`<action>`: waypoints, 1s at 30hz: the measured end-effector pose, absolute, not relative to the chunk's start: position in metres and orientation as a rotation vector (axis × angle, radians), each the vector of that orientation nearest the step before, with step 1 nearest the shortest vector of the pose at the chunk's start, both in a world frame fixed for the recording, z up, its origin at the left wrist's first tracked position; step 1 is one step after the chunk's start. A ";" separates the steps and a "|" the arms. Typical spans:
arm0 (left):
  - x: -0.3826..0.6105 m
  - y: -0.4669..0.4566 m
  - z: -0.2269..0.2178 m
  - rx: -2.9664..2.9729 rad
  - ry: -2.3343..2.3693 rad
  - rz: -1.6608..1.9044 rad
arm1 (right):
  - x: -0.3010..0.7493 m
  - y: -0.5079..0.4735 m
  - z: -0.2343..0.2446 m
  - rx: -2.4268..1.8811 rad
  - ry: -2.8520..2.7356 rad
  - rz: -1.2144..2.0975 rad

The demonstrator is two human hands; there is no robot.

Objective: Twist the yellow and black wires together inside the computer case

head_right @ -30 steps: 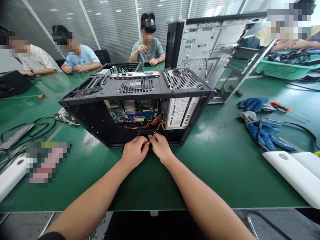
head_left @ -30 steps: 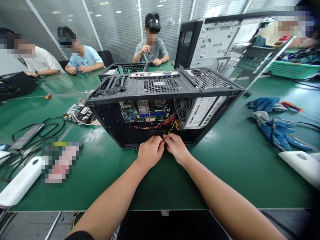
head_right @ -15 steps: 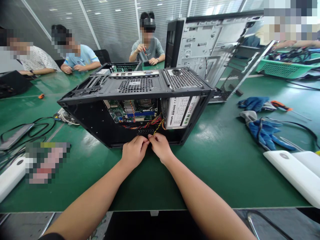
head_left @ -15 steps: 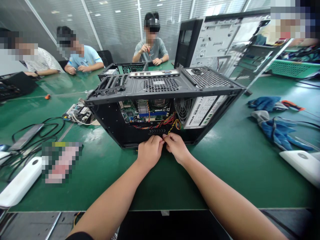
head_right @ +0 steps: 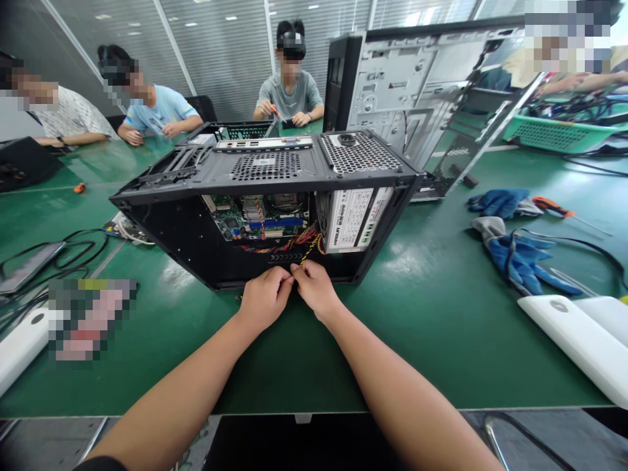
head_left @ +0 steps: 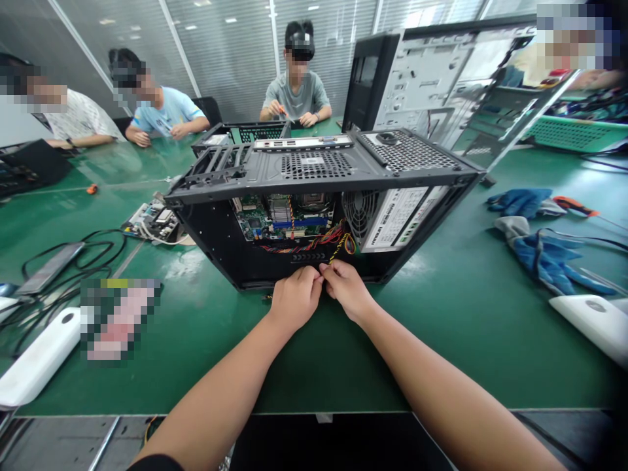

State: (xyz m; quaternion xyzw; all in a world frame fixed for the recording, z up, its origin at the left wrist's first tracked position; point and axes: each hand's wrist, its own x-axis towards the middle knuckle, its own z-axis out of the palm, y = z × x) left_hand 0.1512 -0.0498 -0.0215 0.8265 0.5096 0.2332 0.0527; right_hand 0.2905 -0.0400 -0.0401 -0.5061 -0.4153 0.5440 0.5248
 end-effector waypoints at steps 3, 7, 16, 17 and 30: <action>0.150 -0.049 -0.024 2.523 1.484 0.787 | 0.290 -0.039 -0.041 -1.212 -0.976 1.295; 0.150 -0.049 -0.025 2.530 1.492 0.799 | 0.290 -0.039 -0.041 -1.209 -0.968 1.307; 0.150 -0.049 -0.024 2.537 1.550 0.680 | 0.291 -0.039 -0.042 -1.223 -0.973 1.318; 0.150 -0.049 -0.023 2.539 1.550 0.675 | 0.291 -0.039 -0.042 -1.225 -0.980 1.311; 0.148 -0.045 -0.026 2.520 1.464 0.750 | 0.291 -0.040 -0.043 -1.225 -1.000 1.301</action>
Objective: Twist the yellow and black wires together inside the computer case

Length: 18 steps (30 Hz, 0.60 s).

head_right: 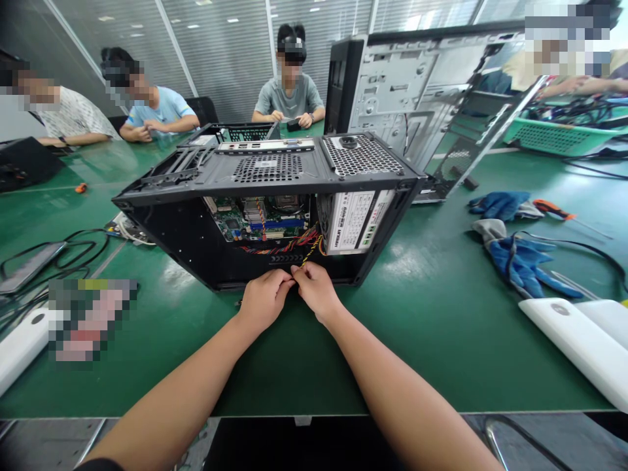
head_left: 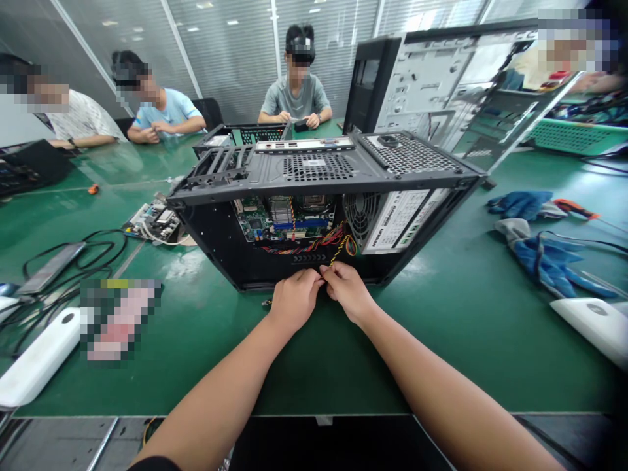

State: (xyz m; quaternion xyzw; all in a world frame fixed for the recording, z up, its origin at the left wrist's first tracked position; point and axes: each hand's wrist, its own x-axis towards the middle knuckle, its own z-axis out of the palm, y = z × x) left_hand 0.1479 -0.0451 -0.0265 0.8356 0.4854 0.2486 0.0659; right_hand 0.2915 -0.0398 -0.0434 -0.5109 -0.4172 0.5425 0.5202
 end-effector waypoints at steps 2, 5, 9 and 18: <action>0.147 -0.044 -0.028 2.515 1.445 0.770 | 0.291 -0.040 -0.043 -1.234 -1.005 1.290; 0.148 -0.044 -0.028 2.491 1.456 0.776 | 0.291 -0.039 -0.043 -1.240 -1.007 1.287; 0.149 -0.046 -0.025 2.467 1.502 0.737 | 0.290 -0.040 -0.042 -1.245 -1.003 1.285; 0.151 -0.048 -0.021 2.475 1.569 0.651 | 0.290 -0.041 -0.041 -1.234 -1.013 1.287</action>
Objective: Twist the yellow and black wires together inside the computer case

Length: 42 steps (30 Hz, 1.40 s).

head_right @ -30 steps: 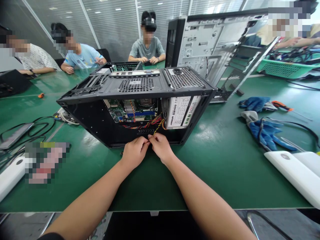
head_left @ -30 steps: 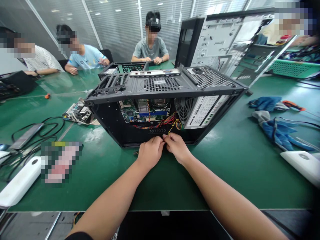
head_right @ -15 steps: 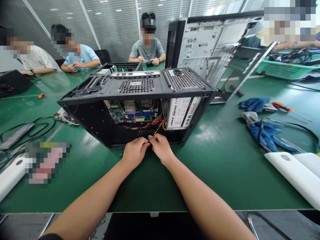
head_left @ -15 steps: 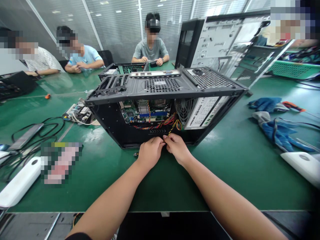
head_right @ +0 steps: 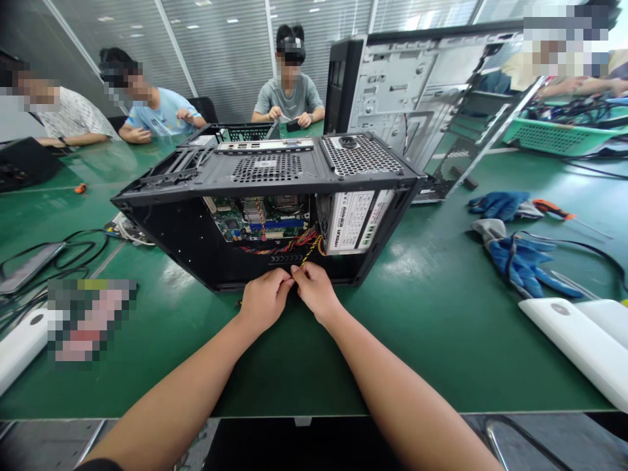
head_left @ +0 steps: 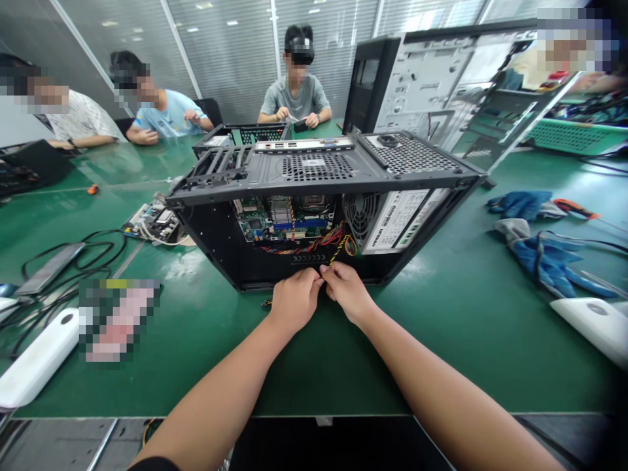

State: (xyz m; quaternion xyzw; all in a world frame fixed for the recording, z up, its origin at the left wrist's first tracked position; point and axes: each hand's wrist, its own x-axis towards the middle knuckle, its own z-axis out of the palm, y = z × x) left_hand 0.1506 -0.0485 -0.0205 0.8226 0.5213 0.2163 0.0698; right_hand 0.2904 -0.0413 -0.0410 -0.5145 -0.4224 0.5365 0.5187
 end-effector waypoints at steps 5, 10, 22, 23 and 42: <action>0.150 -0.049 -0.021 2.496 1.551 0.723 | 0.289 -0.041 -0.040 -1.204 -0.977 1.290; 0.149 -0.049 -0.022 2.503 1.522 0.759 | 0.288 -0.041 -0.039 -1.181 -0.950 1.273; 0.150 -0.050 -0.024 2.479 1.549 0.753 | 0.288 -0.043 -0.039 -1.262 -0.969 1.231; 0.151 -0.050 -0.024 2.470 1.557 0.747 | 0.288 -0.043 -0.038 -1.264 -0.975 1.228; 0.151 -0.050 -0.026 2.439 1.487 0.847 | 0.288 -0.043 -0.038 -1.247 -0.963 1.234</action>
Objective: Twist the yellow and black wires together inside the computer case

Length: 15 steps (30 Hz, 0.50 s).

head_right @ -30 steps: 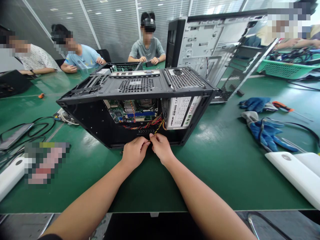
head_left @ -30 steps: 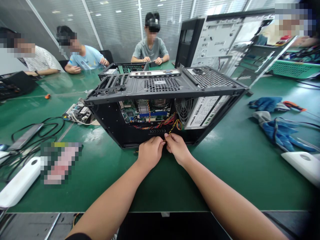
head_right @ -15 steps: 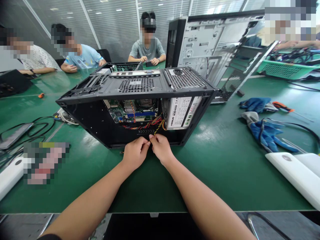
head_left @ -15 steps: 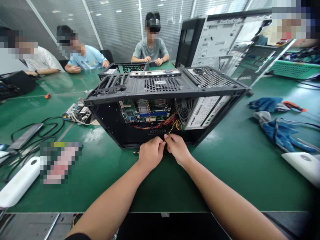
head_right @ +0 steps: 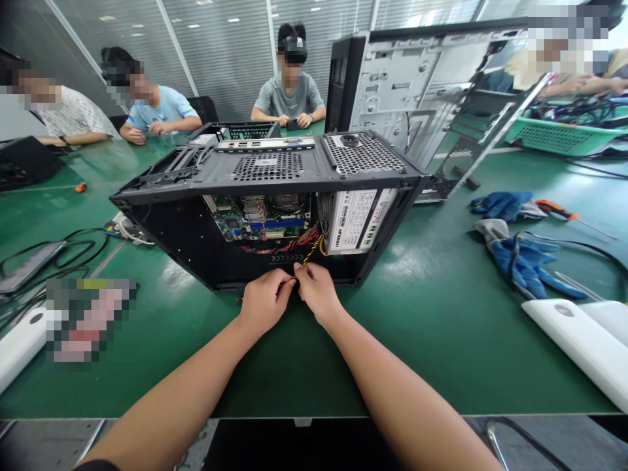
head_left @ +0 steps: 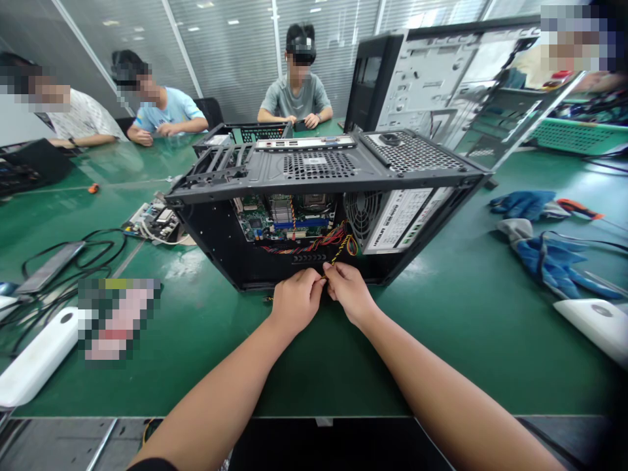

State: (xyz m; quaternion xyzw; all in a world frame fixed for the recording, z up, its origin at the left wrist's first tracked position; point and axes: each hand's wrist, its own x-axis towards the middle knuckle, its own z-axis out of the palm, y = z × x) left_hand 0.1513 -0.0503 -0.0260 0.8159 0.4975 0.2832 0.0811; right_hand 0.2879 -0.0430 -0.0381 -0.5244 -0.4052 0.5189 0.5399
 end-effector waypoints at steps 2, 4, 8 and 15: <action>0.151 -0.051 -0.026 2.465 1.483 0.839 | 0.288 -0.043 -0.038 -1.239 -0.957 1.228; 0.150 -0.051 -0.026 2.488 1.484 0.825 | 0.288 -0.042 -0.039 -1.240 -0.945 1.228; 0.150 -0.051 -0.026 2.512 1.474 0.809 | 0.288 -0.042 -0.039 -1.248 -0.943 1.220; 0.152 -0.051 -0.025 2.469 1.530 0.791 | 0.288 -0.045 -0.032 -1.178 -0.931 1.271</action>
